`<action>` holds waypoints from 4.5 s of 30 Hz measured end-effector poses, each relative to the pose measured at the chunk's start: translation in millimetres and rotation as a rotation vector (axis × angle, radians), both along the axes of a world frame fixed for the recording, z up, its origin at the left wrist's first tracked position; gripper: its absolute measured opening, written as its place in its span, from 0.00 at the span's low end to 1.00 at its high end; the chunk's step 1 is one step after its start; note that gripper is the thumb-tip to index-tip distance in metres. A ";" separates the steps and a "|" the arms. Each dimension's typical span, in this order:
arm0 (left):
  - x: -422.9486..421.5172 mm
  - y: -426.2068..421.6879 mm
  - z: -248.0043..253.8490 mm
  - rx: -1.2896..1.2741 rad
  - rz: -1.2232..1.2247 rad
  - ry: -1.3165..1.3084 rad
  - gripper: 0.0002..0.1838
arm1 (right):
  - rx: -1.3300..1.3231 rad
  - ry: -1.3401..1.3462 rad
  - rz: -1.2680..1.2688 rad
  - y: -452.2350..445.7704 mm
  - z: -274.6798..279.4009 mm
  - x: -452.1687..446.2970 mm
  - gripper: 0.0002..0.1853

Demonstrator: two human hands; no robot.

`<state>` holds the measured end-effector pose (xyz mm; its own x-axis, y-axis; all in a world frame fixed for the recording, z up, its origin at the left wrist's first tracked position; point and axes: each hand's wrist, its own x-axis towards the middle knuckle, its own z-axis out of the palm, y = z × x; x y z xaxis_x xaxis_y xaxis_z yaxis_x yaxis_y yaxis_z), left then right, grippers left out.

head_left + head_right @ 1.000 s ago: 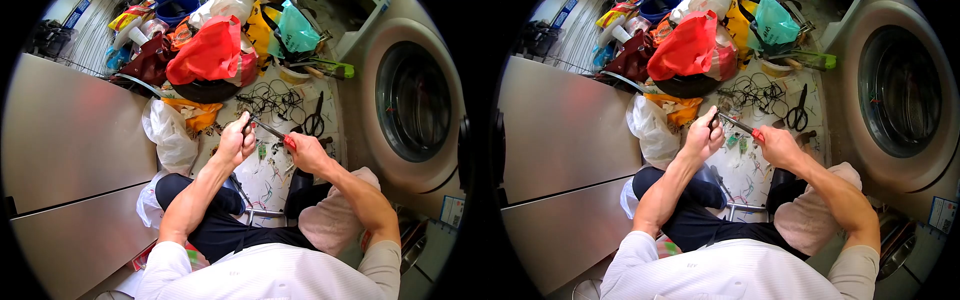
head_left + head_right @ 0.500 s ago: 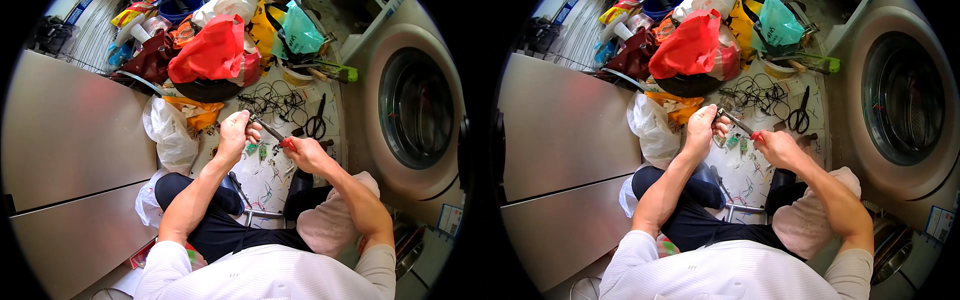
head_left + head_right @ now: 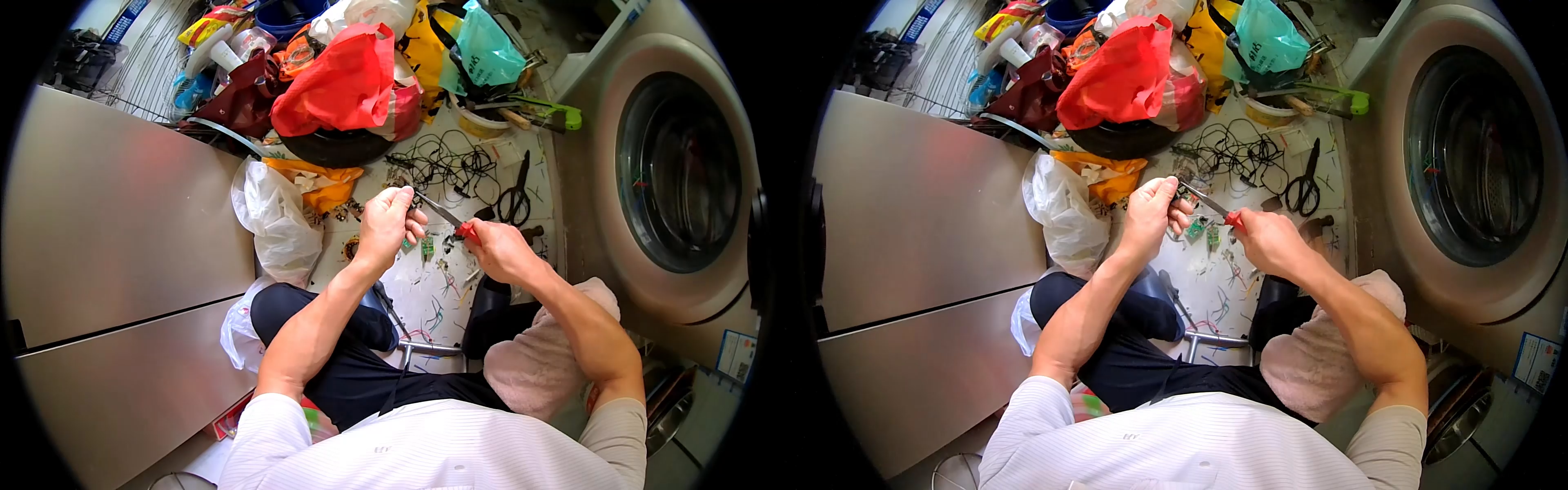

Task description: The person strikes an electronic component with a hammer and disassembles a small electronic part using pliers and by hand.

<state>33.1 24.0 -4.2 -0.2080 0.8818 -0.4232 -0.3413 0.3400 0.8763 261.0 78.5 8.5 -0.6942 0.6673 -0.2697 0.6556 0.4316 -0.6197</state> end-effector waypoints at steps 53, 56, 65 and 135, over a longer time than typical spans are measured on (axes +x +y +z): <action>-14.8 20.7 -3.1 0.113 0.192 -0.439 0.27 | -1.375 0.513 -0.383 -43.3 4.8 -33.2 0.07; -14.4 21.3 -5.8 0.152 0.162 -0.447 0.27 | -1.437 0.536 -0.380 -43.7 6.3 -32.3 0.07; -10.7 23.4 -19.3 0.047 0.207 -0.292 0.21 | -1.484 0.556 -0.421 -53.8 8.6 -37.2 0.10; -23.1 15.8 10.5 0.172 0.397 -0.624 0.22 | -0.556 0.157 -0.250 -19.0 27.6 -58.0 0.12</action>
